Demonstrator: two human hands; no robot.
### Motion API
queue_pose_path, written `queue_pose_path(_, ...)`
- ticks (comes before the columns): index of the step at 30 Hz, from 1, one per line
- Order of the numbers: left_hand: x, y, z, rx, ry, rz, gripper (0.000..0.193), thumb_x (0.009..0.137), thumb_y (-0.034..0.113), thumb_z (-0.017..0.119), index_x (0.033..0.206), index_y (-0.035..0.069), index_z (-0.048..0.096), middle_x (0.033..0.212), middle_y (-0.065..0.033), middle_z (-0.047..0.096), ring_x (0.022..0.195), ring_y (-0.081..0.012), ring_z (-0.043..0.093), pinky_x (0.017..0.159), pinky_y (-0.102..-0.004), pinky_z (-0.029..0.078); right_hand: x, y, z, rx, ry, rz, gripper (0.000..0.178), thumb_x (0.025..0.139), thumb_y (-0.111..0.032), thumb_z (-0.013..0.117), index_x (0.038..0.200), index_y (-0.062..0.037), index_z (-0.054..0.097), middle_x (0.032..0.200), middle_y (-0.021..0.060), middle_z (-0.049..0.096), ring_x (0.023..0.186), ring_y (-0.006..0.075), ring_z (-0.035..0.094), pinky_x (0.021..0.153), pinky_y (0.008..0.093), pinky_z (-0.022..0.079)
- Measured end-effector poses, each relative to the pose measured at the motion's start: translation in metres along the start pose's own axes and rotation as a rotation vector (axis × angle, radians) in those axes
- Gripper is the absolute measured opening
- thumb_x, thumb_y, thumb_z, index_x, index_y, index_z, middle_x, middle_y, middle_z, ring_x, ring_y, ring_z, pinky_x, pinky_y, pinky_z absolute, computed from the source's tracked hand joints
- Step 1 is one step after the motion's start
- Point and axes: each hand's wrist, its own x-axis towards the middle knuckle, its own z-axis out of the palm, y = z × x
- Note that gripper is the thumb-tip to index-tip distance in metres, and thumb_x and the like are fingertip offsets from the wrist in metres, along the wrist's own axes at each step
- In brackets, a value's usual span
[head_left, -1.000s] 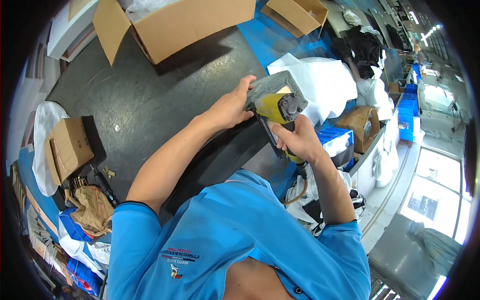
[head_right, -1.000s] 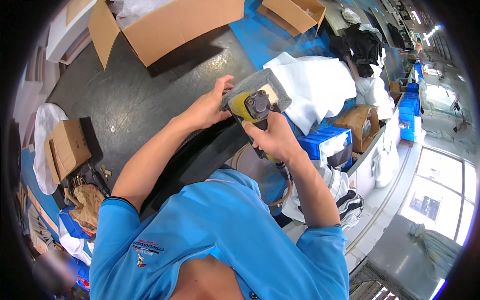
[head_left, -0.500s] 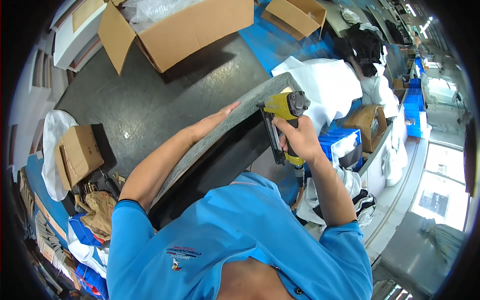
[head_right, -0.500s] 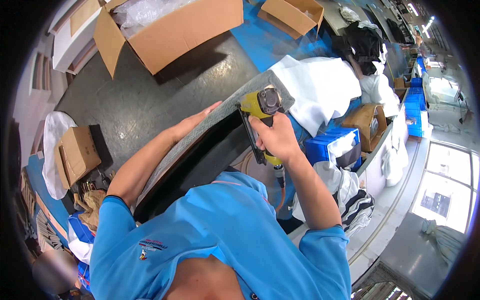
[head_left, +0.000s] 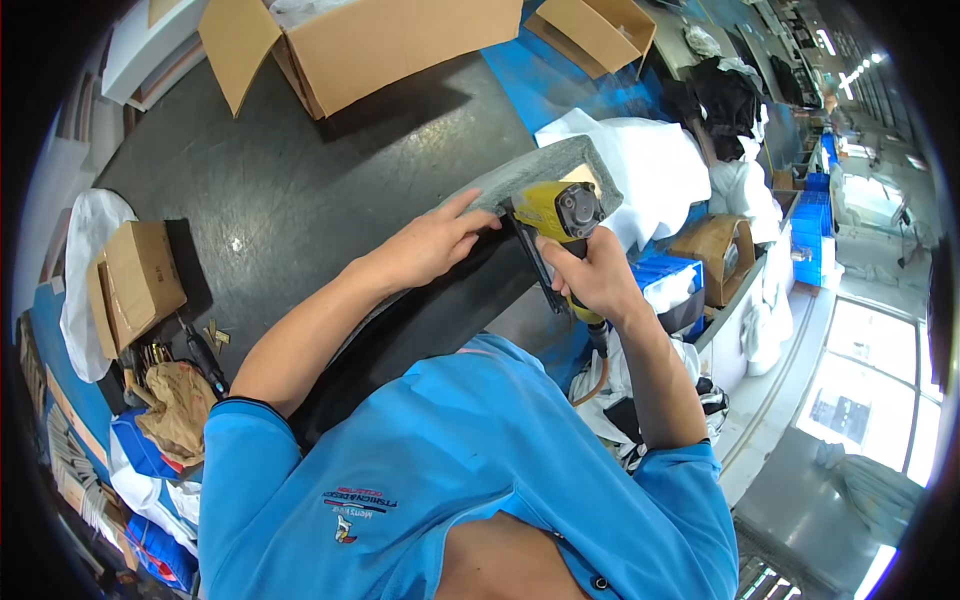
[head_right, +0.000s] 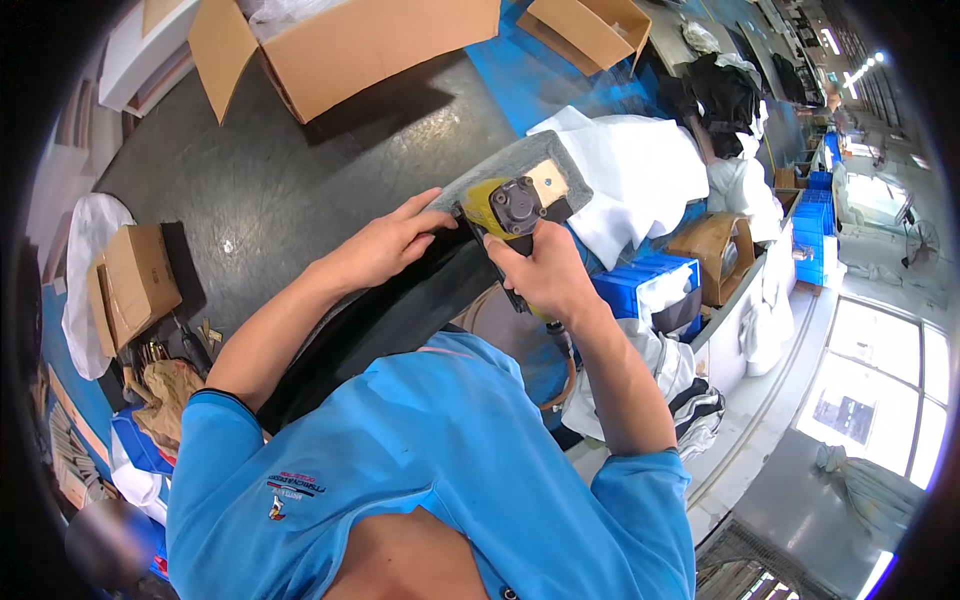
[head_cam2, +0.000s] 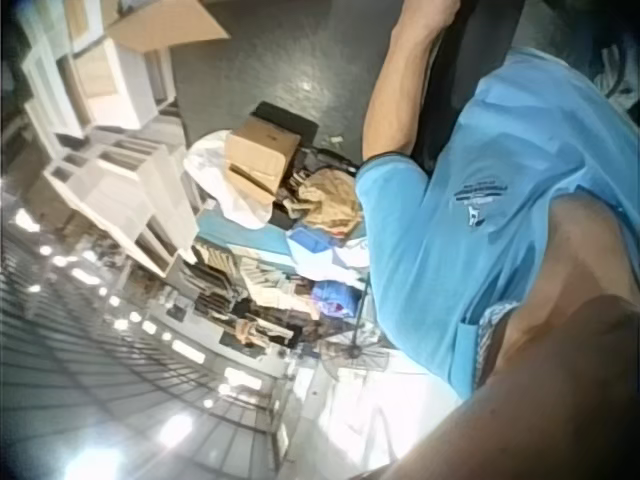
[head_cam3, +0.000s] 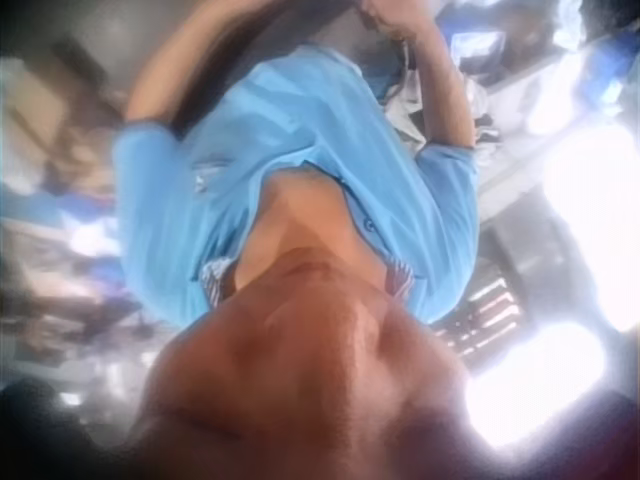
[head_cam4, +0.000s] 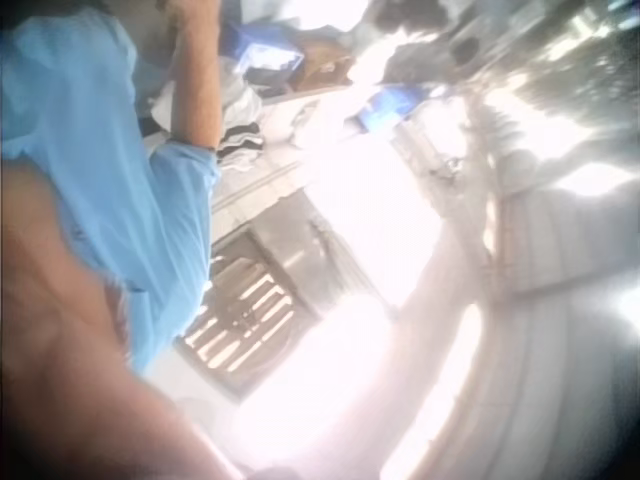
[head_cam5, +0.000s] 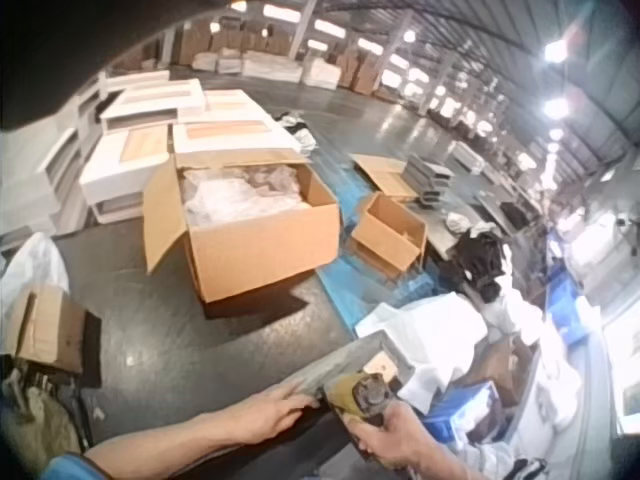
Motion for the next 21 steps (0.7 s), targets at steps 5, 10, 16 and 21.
queue_pose_path(5,0.001,0.002,-0.004,-0.100,-0.041,-0.231,0.061,0.100,0.005,0.064,0.148,0.005,0.026,0.146,-0.0322,0.051,0.128,-0.0474,0.059,0.105,-0.0493,0.050,-0.005,-0.002,0.014,0.021,-0.052,0.076,0.036,0.095,-0.024,0.072,0.111,0.0083,0.071,0.077,0.0070,0.070,0.060,0.0112,0.065,0.055,0.0308,0.052)
queue_pose_path(10,-0.001,-0.006,0.001,-0.132,0.054,-0.124,0.076,0.095,0.002,0.068,0.154,0.008,0.020,0.152,-0.0327,0.047,0.138,-0.0471,0.054,0.111,-0.0489,0.048,-0.014,-0.002,0.030,0.097,-0.054,0.014,0.036,0.093,-0.025,0.073,0.108,0.0085,0.072,0.077,0.0075,0.070,0.060,0.0122,0.066,0.056,0.0313,0.053)
queue_pose_path(16,-0.005,0.003,-0.008,-0.107,-0.030,-0.082,0.096,0.087,-0.003,0.073,0.164,0.010,0.016,0.158,-0.0251,0.045,0.147,-0.0410,0.048,0.121,-0.0457,0.041,-0.019,0.011,0.048,-0.002,-0.031,-0.095,0.034,0.093,-0.024,0.074,0.107,0.0067,0.072,0.077,0.0081,0.071,0.062,0.0137,0.066,0.061,0.0324,0.054)
queue_pose_path(21,-0.043,-0.082,-0.027,-0.976,-0.169,-0.358,0.062,0.110,0.040,0.055,0.165,0.014,0.039,0.169,-0.0155,0.036,0.158,-0.0284,0.030,0.130,-0.0422,0.023,-0.021,-0.006,0.052,0.091,-0.034,0.026,0.036,0.094,-0.025,0.073,0.109,0.0076,0.072,0.077,0.0101,0.072,0.060,0.0144,0.066,0.060,0.0326,0.055)
